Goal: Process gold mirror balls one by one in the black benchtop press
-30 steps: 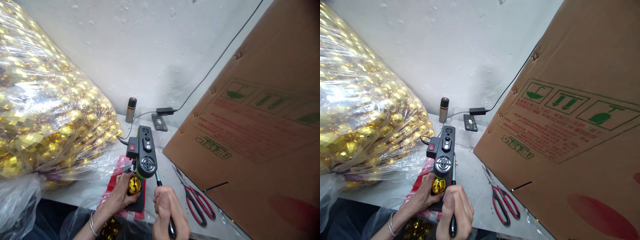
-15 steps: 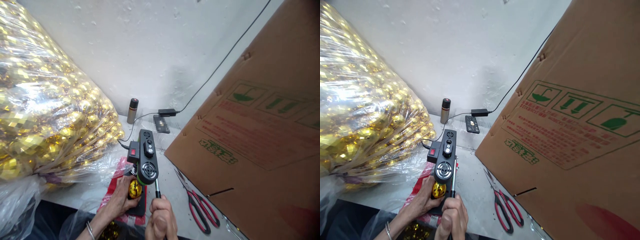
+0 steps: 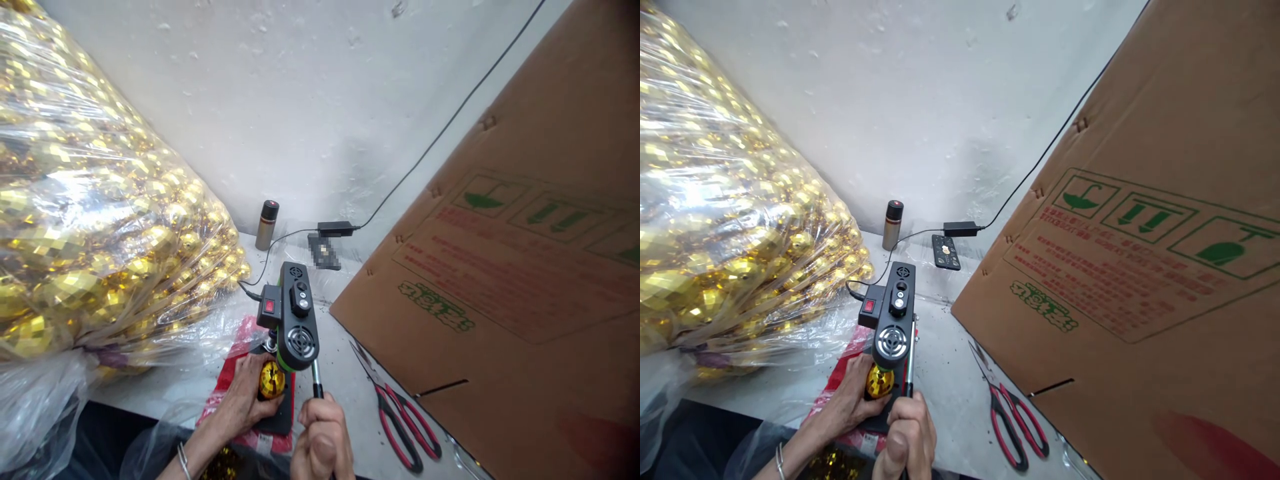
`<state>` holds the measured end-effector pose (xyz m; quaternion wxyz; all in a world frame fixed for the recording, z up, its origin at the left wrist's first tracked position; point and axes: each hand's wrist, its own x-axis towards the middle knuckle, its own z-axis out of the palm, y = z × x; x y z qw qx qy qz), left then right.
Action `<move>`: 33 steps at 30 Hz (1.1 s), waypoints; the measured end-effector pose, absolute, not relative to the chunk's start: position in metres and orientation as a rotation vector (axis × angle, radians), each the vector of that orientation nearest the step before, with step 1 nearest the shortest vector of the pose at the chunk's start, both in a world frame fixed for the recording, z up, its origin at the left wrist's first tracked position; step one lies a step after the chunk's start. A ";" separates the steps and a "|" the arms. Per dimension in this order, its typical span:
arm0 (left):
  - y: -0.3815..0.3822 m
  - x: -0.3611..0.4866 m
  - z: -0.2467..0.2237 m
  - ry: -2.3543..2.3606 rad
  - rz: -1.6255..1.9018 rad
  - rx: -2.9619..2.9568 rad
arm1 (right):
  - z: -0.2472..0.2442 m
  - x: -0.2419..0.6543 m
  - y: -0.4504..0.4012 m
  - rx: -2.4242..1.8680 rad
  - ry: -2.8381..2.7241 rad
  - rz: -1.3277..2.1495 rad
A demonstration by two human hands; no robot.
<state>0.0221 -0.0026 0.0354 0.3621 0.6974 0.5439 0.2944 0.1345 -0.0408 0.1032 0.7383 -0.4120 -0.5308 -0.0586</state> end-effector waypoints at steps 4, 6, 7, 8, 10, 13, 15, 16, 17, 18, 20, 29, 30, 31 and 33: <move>-0.002 0.023 0.032 1.408 0.756 1.805 | 0.101 0.135 -0.039 -0.876 -1.172 -0.133; -0.002 0.023 0.031 1.405 0.764 1.806 | 0.100 0.136 -0.037 -0.862 -1.170 -0.140; -0.002 0.023 0.031 1.404 0.768 1.807 | 0.099 0.136 -0.037 -0.855 -1.169 -0.143; -0.002 0.023 0.031 1.403 0.770 1.807 | 0.098 0.136 -0.036 -0.847 -1.170 -0.144; -0.002 0.023 0.031 1.404 0.772 1.805 | 0.097 0.137 -0.036 -0.843 -1.171 -0.148; -0.001 0.023 0.030 1.400 0.777 1.805 | 0.097 0.137 -0.034 -0.817 -1.179 -0.180; -0.001 0.023 0.028 1.394 0.785 1.814 | 0.098 0.138 -0.033 -0.824 -1.186 -0.185; 0.000 0.023 0.027 1.394 0.787 1.818 | 0.098 0.138 -0.033 -0.827 -1.186 -0.188; 0.000 0.023 0.026 1.395 0.787 1.822 | 0.098 0.138 -0.032 -0.832 -1.185 -0.187; 0.000 0.024 0.026 1.396 0.785 1.824 | 0.097 0.138 -0.032 -0.827 -1.182 -0.193; 0.000 0.024 0.026 1.394 0.777 1.827 | 0.096 0.137 -0.031 -0.828 -1.176 -0.203; 0.000 0.024 0.033 1.407 0.768 1.816 | 0.091 0.140 -0.028 -0.833 -1.207 -0.246; 0.000 0.024 0.033 1.406 0.766 1.811 | 0.089 0.140 -0.028 -0.839 -1.203 -0.258; 0.000 0.024 0.033 1.404 0.764 1.809 | 0.088 0.140 -0.028 -0.855 -1.194 -0.264; 0.000 0.025 0.034 1.403 0.765 1.810 | 0.083 0.141 -0.028 -0.894 -1.177 -0.266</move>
